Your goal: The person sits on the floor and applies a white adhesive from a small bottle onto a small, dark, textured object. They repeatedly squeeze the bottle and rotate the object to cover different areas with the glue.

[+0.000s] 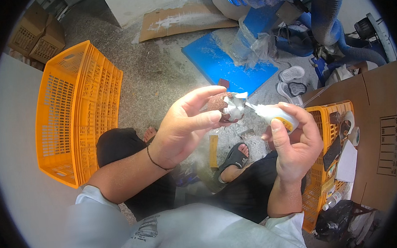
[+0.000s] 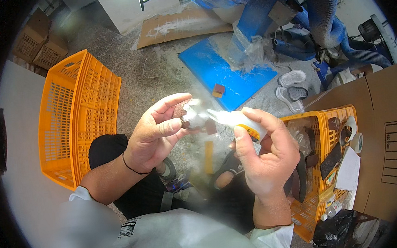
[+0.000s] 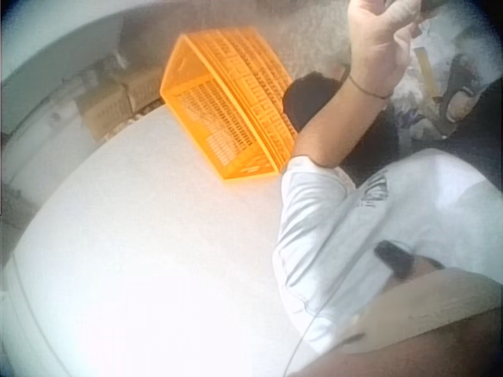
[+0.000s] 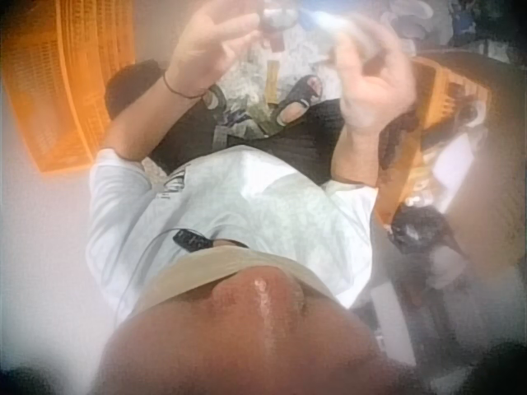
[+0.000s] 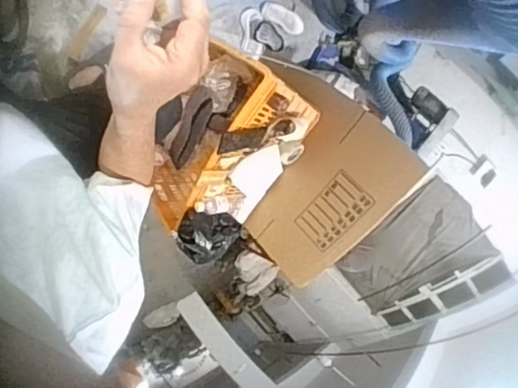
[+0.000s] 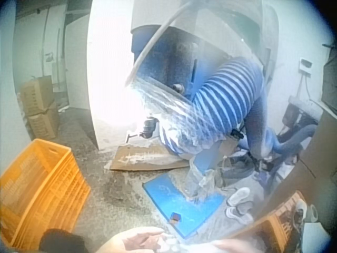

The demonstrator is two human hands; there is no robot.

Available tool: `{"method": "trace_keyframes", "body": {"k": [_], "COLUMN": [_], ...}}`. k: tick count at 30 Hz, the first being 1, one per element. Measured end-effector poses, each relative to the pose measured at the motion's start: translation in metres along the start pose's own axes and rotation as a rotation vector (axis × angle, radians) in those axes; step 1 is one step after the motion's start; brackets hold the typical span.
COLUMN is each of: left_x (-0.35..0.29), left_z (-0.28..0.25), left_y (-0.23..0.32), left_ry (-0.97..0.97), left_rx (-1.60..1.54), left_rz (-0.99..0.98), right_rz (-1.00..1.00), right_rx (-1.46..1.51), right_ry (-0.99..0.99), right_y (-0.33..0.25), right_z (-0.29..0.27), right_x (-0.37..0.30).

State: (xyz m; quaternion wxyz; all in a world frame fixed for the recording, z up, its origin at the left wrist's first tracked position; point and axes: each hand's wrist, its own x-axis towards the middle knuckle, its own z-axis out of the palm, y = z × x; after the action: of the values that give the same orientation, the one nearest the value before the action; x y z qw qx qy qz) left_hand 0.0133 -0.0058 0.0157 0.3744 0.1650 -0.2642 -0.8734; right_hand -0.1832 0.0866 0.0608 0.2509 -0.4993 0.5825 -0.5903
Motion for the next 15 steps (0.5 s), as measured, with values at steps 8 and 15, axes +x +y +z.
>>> {"method": "trace_keyframes", "body": {"k": [8,15], "left_x": [-0.0002,-0.0008], "left_z": [0.0004,0.0011], "left_y": [0.0010,0.0027], "left_ry": [0.001,-0.004], "left_rx": [0.018,0.008], "left_rz": [-0.002,-0.007], "right_rz": [-0.009,-0.049], "right_rx": [-0.008,-0.022], "right_ry": [-0.027,-0.057], "right_y": [-0.0002,0.0027], "right_z": [-0.0008,-0.0004], "right_x": [0.0013,0.0019]}}
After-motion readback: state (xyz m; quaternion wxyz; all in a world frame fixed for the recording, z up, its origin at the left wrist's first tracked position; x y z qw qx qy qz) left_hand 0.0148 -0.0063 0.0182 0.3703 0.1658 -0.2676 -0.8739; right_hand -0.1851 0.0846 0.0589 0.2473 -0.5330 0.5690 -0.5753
